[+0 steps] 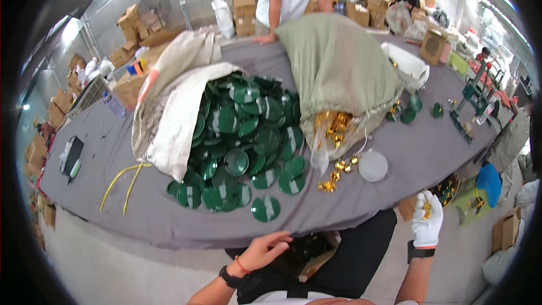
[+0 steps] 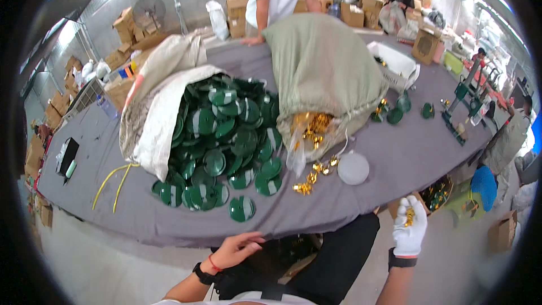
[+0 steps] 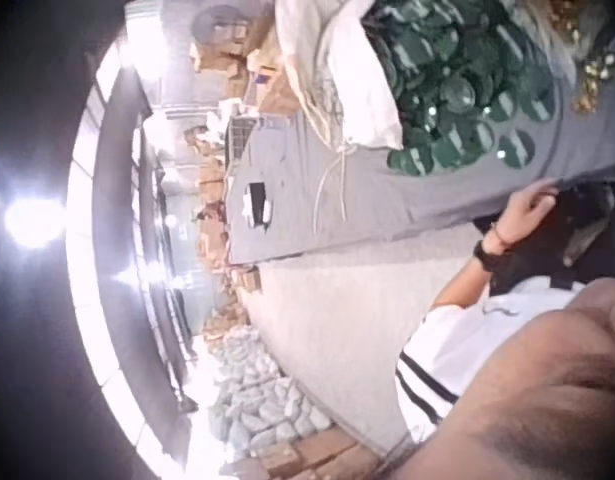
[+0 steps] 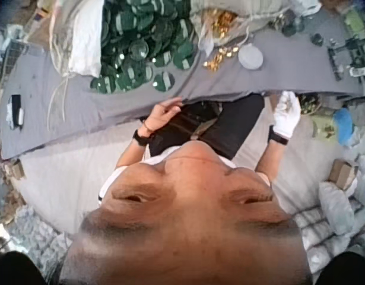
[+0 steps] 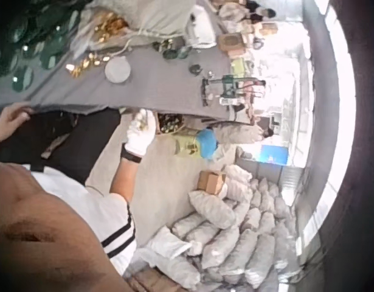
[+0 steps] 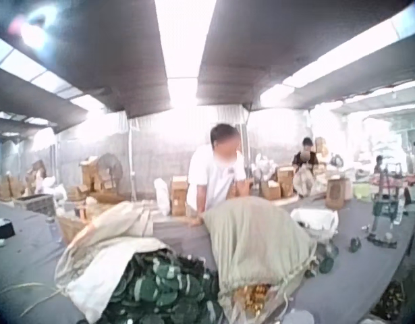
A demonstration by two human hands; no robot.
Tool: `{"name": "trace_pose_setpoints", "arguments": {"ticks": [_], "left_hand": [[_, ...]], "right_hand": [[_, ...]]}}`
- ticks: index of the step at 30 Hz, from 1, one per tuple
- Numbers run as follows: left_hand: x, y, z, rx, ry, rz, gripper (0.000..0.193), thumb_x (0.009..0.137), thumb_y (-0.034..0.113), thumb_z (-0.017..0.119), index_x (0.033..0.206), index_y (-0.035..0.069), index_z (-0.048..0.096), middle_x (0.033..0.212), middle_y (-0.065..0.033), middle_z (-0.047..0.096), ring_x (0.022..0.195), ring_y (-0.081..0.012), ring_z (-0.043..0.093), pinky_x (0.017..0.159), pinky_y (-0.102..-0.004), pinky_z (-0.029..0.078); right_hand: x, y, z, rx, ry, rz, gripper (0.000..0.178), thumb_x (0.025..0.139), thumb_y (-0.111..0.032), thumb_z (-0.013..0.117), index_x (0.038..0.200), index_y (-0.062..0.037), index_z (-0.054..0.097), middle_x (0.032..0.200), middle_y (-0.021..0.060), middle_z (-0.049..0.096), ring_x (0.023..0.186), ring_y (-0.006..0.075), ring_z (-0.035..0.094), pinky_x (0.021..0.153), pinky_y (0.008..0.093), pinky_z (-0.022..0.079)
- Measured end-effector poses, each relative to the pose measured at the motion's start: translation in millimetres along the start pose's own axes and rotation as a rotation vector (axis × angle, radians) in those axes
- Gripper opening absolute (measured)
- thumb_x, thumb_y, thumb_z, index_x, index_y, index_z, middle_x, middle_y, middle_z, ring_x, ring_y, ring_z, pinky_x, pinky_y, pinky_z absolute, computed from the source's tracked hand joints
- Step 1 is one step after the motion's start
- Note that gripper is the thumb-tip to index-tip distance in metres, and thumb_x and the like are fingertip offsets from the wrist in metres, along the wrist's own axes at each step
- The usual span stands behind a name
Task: Assembling small gold-colored metal components into green plastic discs.
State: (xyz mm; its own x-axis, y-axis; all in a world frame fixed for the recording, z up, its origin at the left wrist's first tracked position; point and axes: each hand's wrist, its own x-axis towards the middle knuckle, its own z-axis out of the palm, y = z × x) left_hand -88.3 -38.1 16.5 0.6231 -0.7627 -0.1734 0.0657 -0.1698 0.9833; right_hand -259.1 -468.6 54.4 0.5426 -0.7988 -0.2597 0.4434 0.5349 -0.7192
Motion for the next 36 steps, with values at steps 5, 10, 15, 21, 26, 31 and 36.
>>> {"name": "trace_pose_setpoints", "arguments": {"ticks": [5,10,15,21,26,31,36], "left_hand": [[32.5,18.2,-30.0,0.690,0.525,0.298,0.048,0.084,0.017,0.071,0.124,-0.003,0.056,0.116,-0.0202,0.062,0.113,-0.0340,0.059,0.095,-0.0374,0.047],[55.2,-7.3,-33.0,1.150,0.640,0.171,0.072,0.079,0.037,0.074,0.131,-0.005,0.047,0.131,-0.0279,0.051,0.126,-0.0424,0.044,0.106,-0.0467,0.035],[59.8,-2.9,-27.3,1.088,0.659,0.231,0.077,0.074,0.029,0.079,0.134,-0.004,0.044,0.124,-0.0251,0.052,0.123,-0.0410,0.045,0.104,-0.0450,0.038],[46.2,-7.4,0.4,0.638,0.786,0.297,0.077,0.070,0.015,0.082,0.135,0.001,0.043,0.099,-0.0148,0.052,0.095,-0.0337,0.053,0.085,-0.0405,0.046],[42.6,-37.9,18.6,0.712,0.929,0.396,0.070,0.074,0.017,0.081,0.131,-0.001,0.045,0.097,-0.0175,0.059,0.086,-0.0328,0.059,0.074,-0.0408,0.049],[46.3,-51.5,23.1,0.738,0.924,0.472,0.068,0.075,0.014,0.081,0.130,-0.003,0.047,0.104,-0.0193,0.062,0.088,-0.0318,0.061,0.079,-0.0386,0.050],[52.4,-42.2,20.7,0.736,0.911,0.510,0.067,0.076,0.012,0.080,0.132,-0.003,0.046,0.104,-0.0193,0.061,0.088,-0.0320,0.060,0.079,-0.0375,0.050]], "right_hand": [[20.0,-36.6,-10.0,0.057,0.072,-0.223,0.013,0.097,-0.016,0.058,0.102,-0.0034,0.060,0.091,0.0047,0.064,0.076,0.0069,0.064,0.052,0.0120,0.048],[15.0,-55.0,24.7,0.081,0.082,-0.445,0.018,0.098,-0.026,0.058,0.100,-0.0078,0.059,0.088,-0.0011,0.060,0.069,0.0030,0.056,0.046,0.0125,0.041],[23.1,-71.0,26.9,0.099,0.012,-0.421,0.027,0.097,-0.038,0.057,0.093,-0.0123,0.056,0.080,-0.0047,0.056,0.057,0.0006,0.051,0.041,0.0133,0.039],[33.7,-70.8,23.6,0.165,0.075,-0.462,0.030,0.095,-0.043,0.059,0.086,-0.0145,0.054,0.071,-0.0050,0.055,0.050,0.0019,0.049,0.038,0.0146,0.039],[26.5,-61.9,25.6,0.115,0.097,-0.435,0.031,0.095,-0.045,0.059,0.083,-0.0162,0.055,0.068,-0.0041,0.055,0.049,0.0028,0.050,0.037,0.0151,0.041],[31.5,-42.6,6.9,0.165,0.102,-0.273,0.031,0.095,-0.046,0.058,0.083,-0.0171,0.055,0.067,-0.0040,0.056,0.048,0.0037,0.052,0.035,0.0155,0.042],[53.6,-43.6,-7.2,0.146,0.103,-0.402,0.017,0.099,-0.028,0.057,0.104,-0.0127,0.057,0.085,0.0002,0.063,0.058,0.0031,0.053,0.045,0.0150,0.044]]}}
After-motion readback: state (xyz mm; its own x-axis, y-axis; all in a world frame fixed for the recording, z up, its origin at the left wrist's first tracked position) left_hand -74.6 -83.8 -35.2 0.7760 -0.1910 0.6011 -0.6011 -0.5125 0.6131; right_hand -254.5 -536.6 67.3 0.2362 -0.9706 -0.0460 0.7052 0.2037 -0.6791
